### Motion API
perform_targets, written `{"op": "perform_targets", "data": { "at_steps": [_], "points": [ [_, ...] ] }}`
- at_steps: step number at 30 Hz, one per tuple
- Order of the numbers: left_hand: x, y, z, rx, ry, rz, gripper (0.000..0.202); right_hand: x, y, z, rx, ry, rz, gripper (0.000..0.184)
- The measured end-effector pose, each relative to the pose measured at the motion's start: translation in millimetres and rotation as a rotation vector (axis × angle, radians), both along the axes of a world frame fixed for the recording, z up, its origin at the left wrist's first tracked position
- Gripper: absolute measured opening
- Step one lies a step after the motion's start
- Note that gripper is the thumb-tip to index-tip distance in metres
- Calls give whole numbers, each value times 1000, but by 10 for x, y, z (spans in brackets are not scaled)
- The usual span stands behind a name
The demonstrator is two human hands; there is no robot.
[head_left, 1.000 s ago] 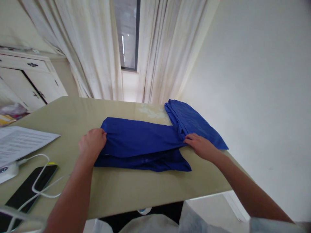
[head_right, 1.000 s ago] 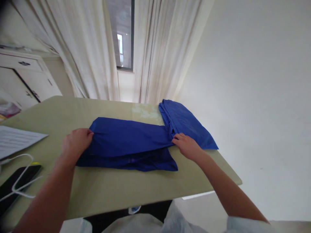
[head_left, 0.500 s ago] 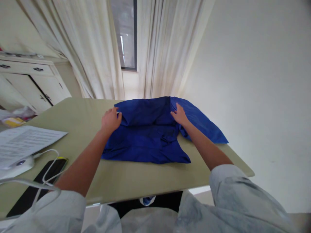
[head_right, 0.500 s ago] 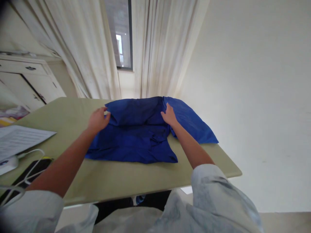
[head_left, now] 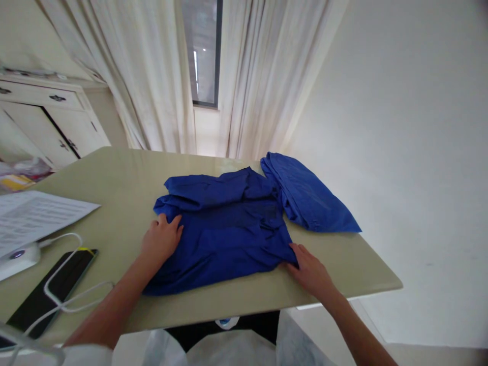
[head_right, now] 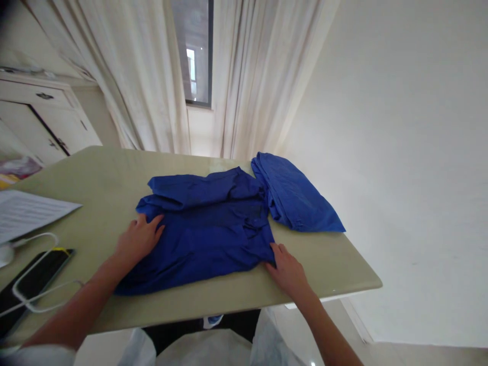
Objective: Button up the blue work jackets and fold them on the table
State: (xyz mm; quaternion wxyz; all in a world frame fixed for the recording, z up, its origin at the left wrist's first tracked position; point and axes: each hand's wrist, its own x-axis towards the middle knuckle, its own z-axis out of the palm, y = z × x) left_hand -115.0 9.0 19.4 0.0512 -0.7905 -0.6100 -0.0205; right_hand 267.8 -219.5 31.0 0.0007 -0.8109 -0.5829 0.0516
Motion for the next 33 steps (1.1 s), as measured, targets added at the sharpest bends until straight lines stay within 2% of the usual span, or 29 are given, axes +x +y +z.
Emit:
{"op": "perform_targets", "data": {
  "at_steps": [2, 5, 8, 11, 13, 14, 16, 17, 18, 19, 20, 22, 24, 26, 27, 28, 30, 31, 33],
  "points": [
    [-136, -305, -22, 4, 13, -29, 52, 122, 109, 133, -22, -36, 78, 50],
    [-282, -739, -60, 23, -38, -40, 54, 292, 495, 559, -8, -153, 214, 53],
    [-216, -1154, -102, 3, -112, -57, 55, 408, 1169, 1149, 21, -301, 339, 41],
    [165, -1568, -136, -156, -268, -162, 56, 385, 2070, 1744, 123, -365, 442, 25],
    [544, -1814, -100, -338, -423, -342, 55, 250, 2694, 2085, 238, -342, 443, 19],
    [735, -1915, -52, -431, -506, -481, 55, 148, 2977, 2223, 331, -305, 402, 23],
    [1049, -2046, 103, -545, -646, -844, 62, -91, 3426, 2406, 504, -239, 396, 42],
    [1148, -2065, 201, -555, -698, -1002, 68, -214, 3573, 2439, 570, -206, 421, 52],
    [1201, -2042, 301, -543, -740, -1097, 72, -330, 3662, 2429, 625, -169, 479, 61],
    [1208, -1972, 394, -513, -763, -1125, 72, -434, 3691, 2376, 660, -136, 548, 67],
    [1174, -1850, 471, -468, -768, -1088, 67, -524, 3664, 2283, 683, -102, 617, 70],
    [1017, -1444, 541, -343, -695, -898, 51, -664, 3459, 2001, 665, -59, 701, 68],
    [810, -884, 472, -163, -549, -697, 41, -761, 3107, 1648, 599, -43, 657, 59],
    [619, -320, 291, -14, -428, -424, 49, -814, 2690, 1279, 538, -41, 535, 50],
    [541, -90, 183, 13, -379, -298, 54, -819, 2486, 1101, 512, -46, 457, 46],
    [475, 81, 78, -4, -330, -233, 57, -807, 2302, 931, 474, -54, 381, 43],
    [373, 218, -89, -22, -258, -196, 59, -723, 2027, 627, 333, -69, 228, 47],
    [333, 184, -143, -20, -235, -205, 59, -657, 1949, 497, 235, -68, 175, 52],
    [264, -45, -192, 6, -206, -236, 56, -510, 1923, 290, 69, -53, 176, 61]
  ]
}}
